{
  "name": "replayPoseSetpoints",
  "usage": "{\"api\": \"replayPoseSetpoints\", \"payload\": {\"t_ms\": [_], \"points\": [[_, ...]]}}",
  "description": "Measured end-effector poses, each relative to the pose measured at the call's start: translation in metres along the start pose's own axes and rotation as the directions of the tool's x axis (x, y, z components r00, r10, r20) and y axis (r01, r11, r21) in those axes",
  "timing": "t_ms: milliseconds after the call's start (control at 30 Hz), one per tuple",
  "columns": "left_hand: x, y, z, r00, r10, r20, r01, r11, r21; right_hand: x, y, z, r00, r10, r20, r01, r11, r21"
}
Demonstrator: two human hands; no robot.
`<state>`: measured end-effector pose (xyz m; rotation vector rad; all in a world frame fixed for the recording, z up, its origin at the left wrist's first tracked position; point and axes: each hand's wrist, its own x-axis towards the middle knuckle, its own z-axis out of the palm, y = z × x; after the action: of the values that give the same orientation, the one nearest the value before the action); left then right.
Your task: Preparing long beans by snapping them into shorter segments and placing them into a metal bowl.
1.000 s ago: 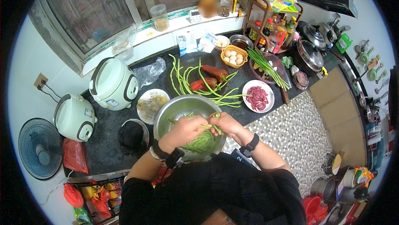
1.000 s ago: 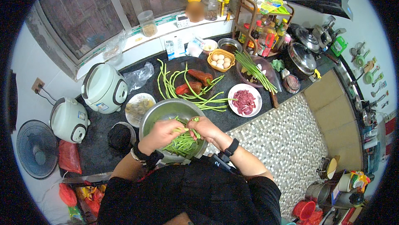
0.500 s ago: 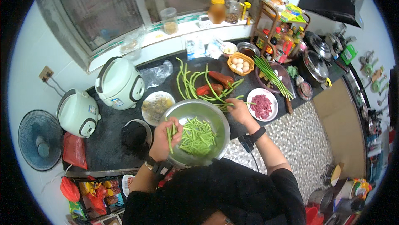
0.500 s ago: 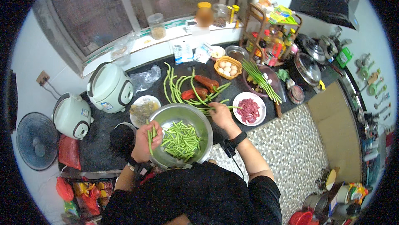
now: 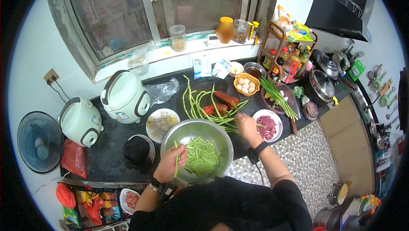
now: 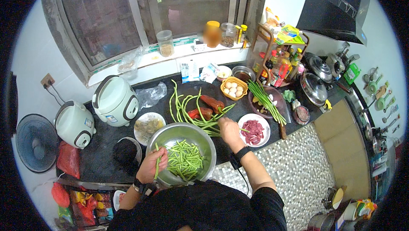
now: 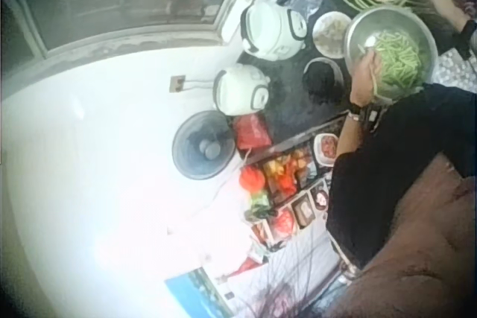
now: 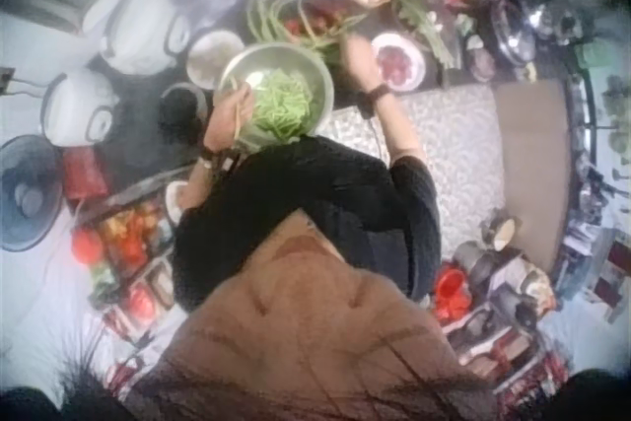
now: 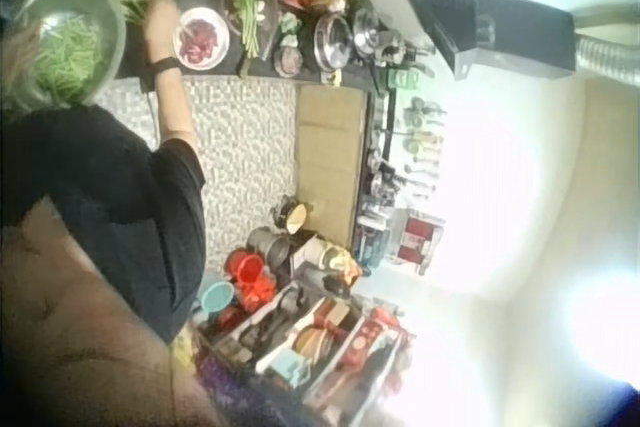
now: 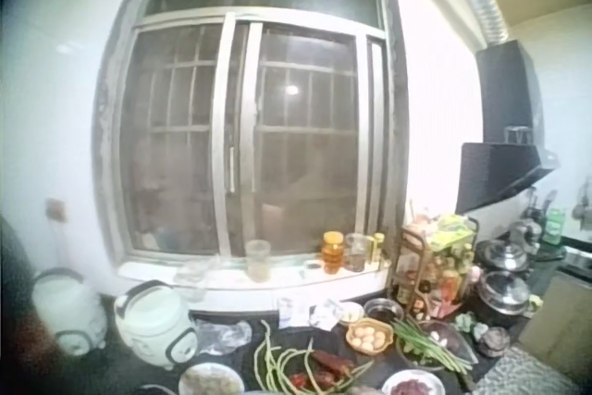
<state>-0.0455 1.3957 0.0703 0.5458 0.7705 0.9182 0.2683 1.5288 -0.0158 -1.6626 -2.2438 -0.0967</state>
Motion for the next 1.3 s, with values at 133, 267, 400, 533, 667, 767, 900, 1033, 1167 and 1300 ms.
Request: {"api": "replayPoseSetpoints", "payload": {"t_ms": [133,267,400,533,667,767,900,1033,1167,1300], "points": [[0.011,0.006,0.019,0.998,-0.057,0.019,0.055,0.994,0.093,0.02,-0.032,-0.073,0.977,0.156,-0.144,-0.087,0.913,0.399],[0.032,0.012,0.033,0.979,-0.076,0.188,0.047,0.987,0.155,0.012,-0.079,-0.128,0.921,0.132,0.367,-0.388,0.222,0.894],[0.05,0.011,0.051,0.968,-0.004,0.252,-0.022,0.995,0.1,-0.016,-0.098,-0.129,0.829,-0.249,0.5,-0.524,-0.039,0.851],[0.064,0.019,0.051,0.968,0.043,0.249,-0.054,0.998,0.038,-0.033,-0.094,-0.129,0.722,-0.37,0.584,-0.64,-0.036,0.768],[0.066,0.026,0.051,0.97,0.129,0.206,-0.171,0.965,0.198,-0.037,-0.081,-0.133,0.655,-0.407,0.637,-0.713,-0.054,0.699],[0.069,0.033,0.046,0.958,0.255,0.134,-0.28,0.935,0.217,-0.045,-0.073,-0.128,0.655,-0.418,0.63,-0.729,-0.129,0.672],[0.062,0.043,0.055,0.943,0.288,0.167,-0.326,0.903,0.28,-0.051,-0.076,-0.128,0.671,-0.391,0.63,-0.72,-0.139,0.68],[0.053,0.051,0.068,0.941,0.307,0.139,-0.337,0.826,0.452,-0.055,-0.084,-0.125,0.708,-0.281,0.648,-0.686,-0.053,0.726],[0.049,0.05,0.058,0.963,0.266,0.034,-0.265,0.926,0.268,-0.061,-0.084,-0.12,0.71,-0.291,0.641,-0.682,-0.058,0.729],[0.053,0.042,0.043,0.954,0.296,0.049,-0.297,0.911,0.287,-0.061,-0.091,-0.12,0.715,-0.304,0.629,-0.679,-0.087,0.729]]}}
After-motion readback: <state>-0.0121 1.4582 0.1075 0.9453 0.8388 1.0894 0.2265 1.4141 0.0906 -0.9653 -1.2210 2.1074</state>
